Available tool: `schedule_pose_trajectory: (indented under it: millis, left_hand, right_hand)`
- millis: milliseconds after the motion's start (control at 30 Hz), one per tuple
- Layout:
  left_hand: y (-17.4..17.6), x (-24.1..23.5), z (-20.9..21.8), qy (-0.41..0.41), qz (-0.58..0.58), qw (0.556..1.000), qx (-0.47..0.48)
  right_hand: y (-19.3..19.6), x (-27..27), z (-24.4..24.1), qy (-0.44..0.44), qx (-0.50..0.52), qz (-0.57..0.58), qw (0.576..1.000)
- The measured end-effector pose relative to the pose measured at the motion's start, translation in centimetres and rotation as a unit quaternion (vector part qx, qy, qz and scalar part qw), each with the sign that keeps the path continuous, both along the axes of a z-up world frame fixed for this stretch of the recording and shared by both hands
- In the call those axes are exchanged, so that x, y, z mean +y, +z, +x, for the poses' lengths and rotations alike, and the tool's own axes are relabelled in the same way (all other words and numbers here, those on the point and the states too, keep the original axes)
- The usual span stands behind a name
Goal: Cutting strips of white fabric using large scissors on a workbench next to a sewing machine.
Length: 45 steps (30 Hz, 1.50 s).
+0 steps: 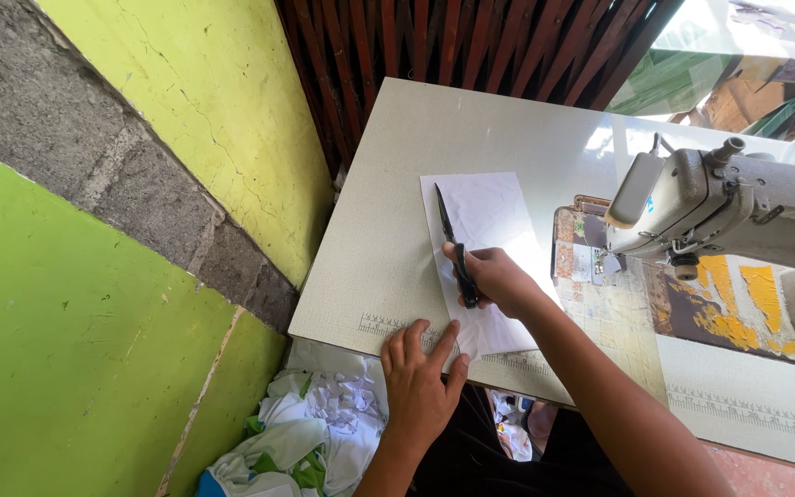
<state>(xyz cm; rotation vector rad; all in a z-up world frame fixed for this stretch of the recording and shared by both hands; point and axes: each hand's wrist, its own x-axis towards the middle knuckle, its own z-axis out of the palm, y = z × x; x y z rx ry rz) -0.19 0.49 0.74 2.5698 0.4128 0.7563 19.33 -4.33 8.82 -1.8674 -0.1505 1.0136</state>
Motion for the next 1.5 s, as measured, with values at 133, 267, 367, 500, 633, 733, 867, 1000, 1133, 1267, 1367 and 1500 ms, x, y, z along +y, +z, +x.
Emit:
schedule_pose_trajectory:
  millis: [133, 267, 367, 500, 633, 733, 867, 1000, 1133, 1267, 1367, 1500]
  left_hand:
    - [0.4, 0.1, -0.1, -0.004, -0.002, 1.0, -0.001]
    - [0.2, 0.0, -0.1, -0.004, 0.001, 1.0, -0.005]
    - [0.1, 0.1, -0.2, -0.006, -0.005, 1.0, 0.004]
    - [0.0, 0.1, -0.1, -0.005, 0.005, 1.0, -0.007]
    - [-0.2, 0.1, -0.1, -0.003, 0.007, 1.0, -0.003]
    - [0.1, 0.0, -0.1, -0.004, 0.002, 1.0, -0.008]
    - [0.1, 0.0, -0.2, -0.005, 0.0, 1.0, -0.004]
    - [-0.2, -0.1, -0.1, -0.004, -0.034, 0.999, 0.019]
    - [0.1, -0.1, -0.3, -0.006, -0.033, 0.999, 0.014]
    - [-0.4, 0.0, 0.3, 0.012, -0.062, 0.997, 0.053]
    - [-0.3, -0.2, 0.2, 0.034, -0.081, 0.995, 0.035]
    - [1.0, -1.0, 0.6, 0.044, -0.031, 0.998, -0.03]
  right_hand:
    - [-0.4, 0.4, 1.0, 0.0, 0.015, 0.019, 1.0]
    - [-0.7, 1.1, 1.7, 0.0, 0.015, 0.019, 1.0]
    - [-0.5, 1.4, 1.7, 0.004, 0.009, 0.02, 1.0]
    - [-0.2, 1.6, 1.5, 0.018, -0.008, 0.0, 1.0]
    - [-0.5, 1.9, 1.3, 0.023, -0.037, -0.031, 0.999]
    - [-1.6, 1.8, 1.8, -0.003, -0.039, -0.001, 0.999]
    - [-0.4, 1.2, 1.3, 0.0, -0.011, 0.029, 1.0]
    - [0.4, -1.5, -0.5, -0.015, 0.028, 0.098, 0.995]
    - [2.1, -7.7, -5.6, 0.022, -0.021, 0.029, 0.999]
    - [0.7, -14.8, -10.5, -0.006, 0.055, 0.079, 0.995]
    - [-1.8, -19.5, -14.2, -0.015, 0.085, 0.105, 0.991]
    - [-8.7, -26.2, -18.3, -0.031, 0.114, 0.159, 0.98]
